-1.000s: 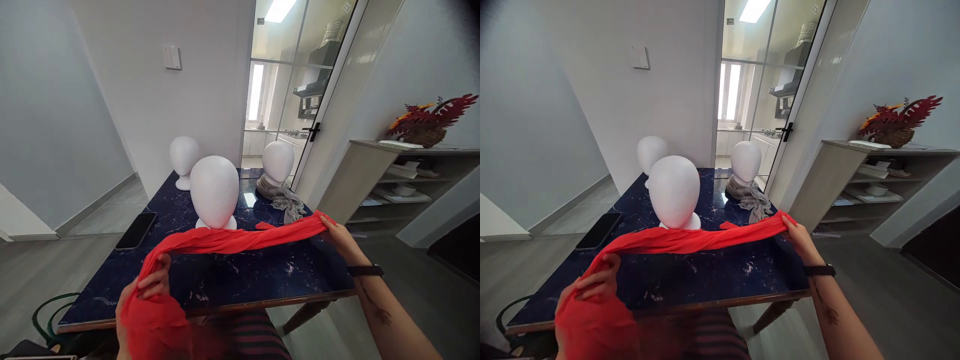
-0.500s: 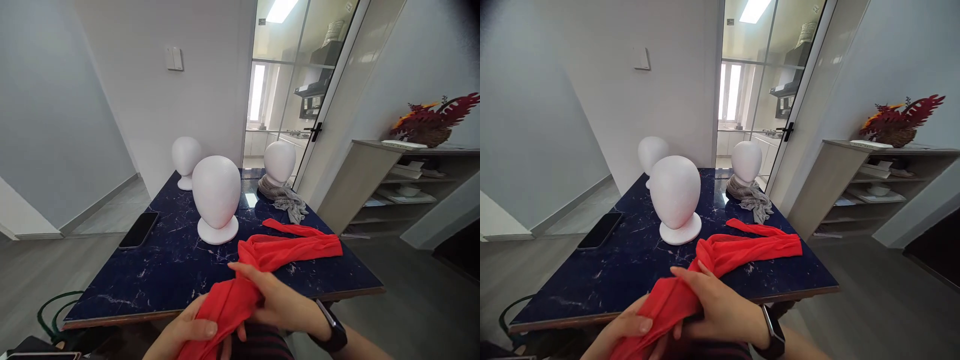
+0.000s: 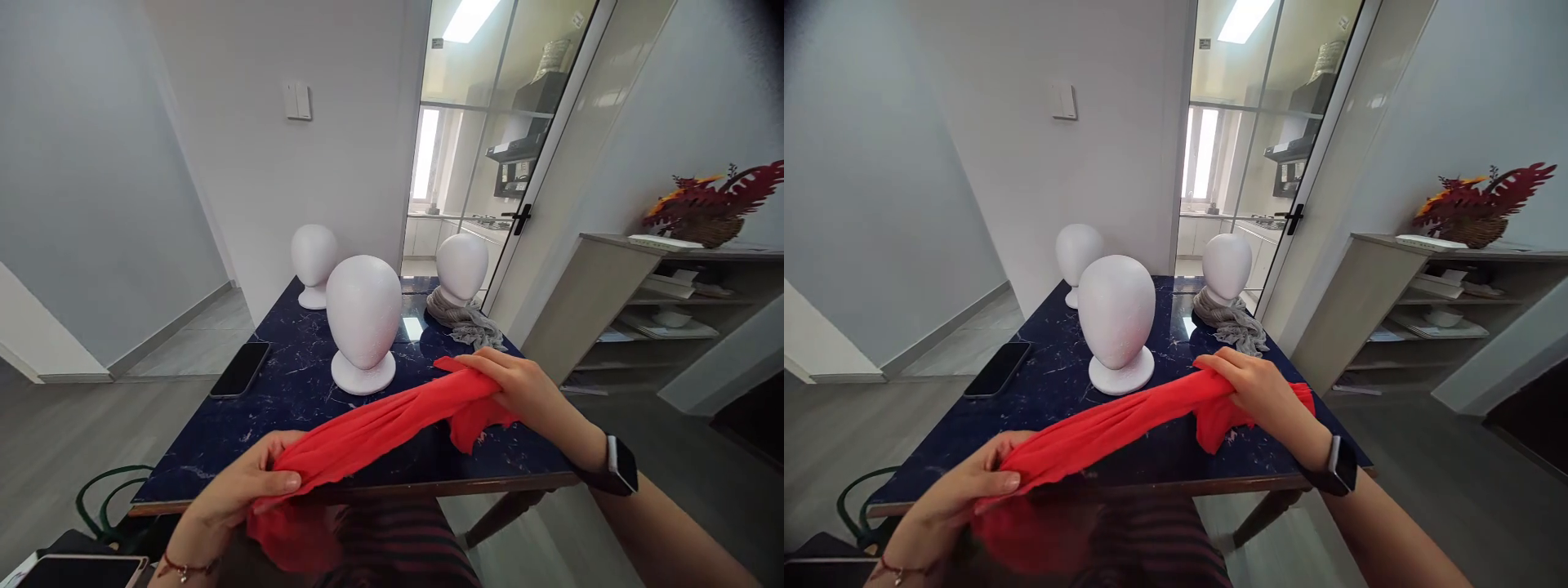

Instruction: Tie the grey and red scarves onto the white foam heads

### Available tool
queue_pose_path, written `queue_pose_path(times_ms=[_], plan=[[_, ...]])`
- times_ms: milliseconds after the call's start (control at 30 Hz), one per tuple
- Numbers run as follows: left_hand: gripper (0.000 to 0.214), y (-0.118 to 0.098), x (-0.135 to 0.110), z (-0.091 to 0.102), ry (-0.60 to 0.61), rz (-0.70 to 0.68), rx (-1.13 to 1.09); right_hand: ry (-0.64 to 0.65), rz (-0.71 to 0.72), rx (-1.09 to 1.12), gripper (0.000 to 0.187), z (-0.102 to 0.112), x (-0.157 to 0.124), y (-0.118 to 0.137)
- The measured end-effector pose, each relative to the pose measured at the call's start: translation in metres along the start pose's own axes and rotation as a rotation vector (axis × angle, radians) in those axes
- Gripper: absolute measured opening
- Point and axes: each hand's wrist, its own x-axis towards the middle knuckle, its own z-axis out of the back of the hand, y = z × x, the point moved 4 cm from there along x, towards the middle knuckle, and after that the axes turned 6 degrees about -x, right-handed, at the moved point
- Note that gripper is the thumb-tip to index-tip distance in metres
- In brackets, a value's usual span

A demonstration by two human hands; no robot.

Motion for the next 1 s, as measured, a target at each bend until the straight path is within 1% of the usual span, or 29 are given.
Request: queue_pose_path(times_ms=[67, 133, 167, 233, 267, 333, 400, 467, 533, 567, 600, 633, 700, 733, 767, 800, 833, 900, 933, 1000], plan=[[0.02, -0.018, -0.005, 0.008, 0.002, 0.004, 0.052, -0.039, -0.024, -0.072, 0.05, 0.007, -0.004, -0.014], [0.013, -0.034, -0.007, 0.014, -0.042, -0.028, 0.022, -0.062, -0.053, -0.029, 0.044, 0.016, -0.004, -0.029], [0.012, -0.043, -0.006, 0.017, -0.076, -0.07, -0.028, -0.06, -0.08, 0.03, 0.039, 0.021, -0.001, -0.036], [0.01, -0.061, -0.001, 0.02, -0.143, -0.191, -0.166, -0.044, -0.165, 0.2, 0.028, 0.032, 0.007, -0.048], [0.013, -0.072, 0.003, 0.021, -0.172, -0.258, -0.242, -0.026, -0.221, 0.304, 0.023, 0.036, 0.012, -0.054], [0.027, -0.095, 0.015, 0.023, -0.196, -0.37, -0.386, 0.021, -0.344, 0.535, 0.018, 0.042, 0.024, -0.066], [0.036, -0.12, 0.031, 0.026, -0.18, -0.461, -0.512, 0.083, -0.448, 0.767, 0.023, 0.045, 0.038, -0.076], [0.035, -0.148, 0.049, 0.03, -0.133, -0.547, -0.596, 0.162, -0.525, 0.959, 0.028, 0.045, 0.054, -0.088], [0.033, -0.176, 0.067, 0.035, -0.082, -0.59, -0.632, 0.224, -0.559, 1.087, 0.028, 0.044, 0.074, -0.101], [0.031, -0.188, 0.076, 0.038, -0.061, -0.591, -0.646, 0.224, -0.559, 1.131, 0.027, 0.044, 0.088, -0.107], [0.03, -0.199, 0.085, 0.042, -0.04, -0.585, -0.66, 0.189, -0.548, 1.168, 0.026, 0.045, 0.103, -0.114], [0.028, -0.209, 0.095, 0.046, -0.023, -0.574, -0.672, 0.122, -0.53, 1.201, 0.025, 0.045, 0.12, -0.12], [0.025, -0.225, 0.113, 0.053, 0.008, -0.547, -0.694, -0.06, -0.475, 1.272, 0.022, 0.044, 0.157, -0.129], [0.025, -0.23, 0.122, 0.058, 0.017, -0.536, -0.706, -0.146, -0.454, 1.306, 0.02, 0.041, 0.175, -0.132], [0.024, -0.233, 0.132, 0.062, 0.019, -0.527, -0.722, -0.204, -0.459, 1.335, 0.017, 0.035, 0.192, -0.134], [0.023, -0.233, 0.141, 0.068, 0.007, -0.513, -0.75, -0.232, -0.488, 1.358, 0.014, 0.026, 0.208, -0.135], [0.022, -0.231, 0.151, 0.073, -0.018, -0.492, -0.785, -0.233, -0.535, 1.372, 0.012, 0.014, 0.221, -0.135], [0.024, -0.219, 0.167, 0.085, -0.088, -0.438, -0.854, -0.175, -0.648, 1.381, 0.011, -0.014, 0.238, -0.133], [0.026, -0.21, 0.173, 0.09, -0.122, -0.407, -0.88, -0.125, -0.69, 1.386, 0.012, -0.029, 0.241, -0.131], [0.028, -0.189, 0.18, 0.099, -0.169, -0.347, -0.903, -0.006, -0.729, 1.405, 0.012, -0.059, 0.239, -0.126]])
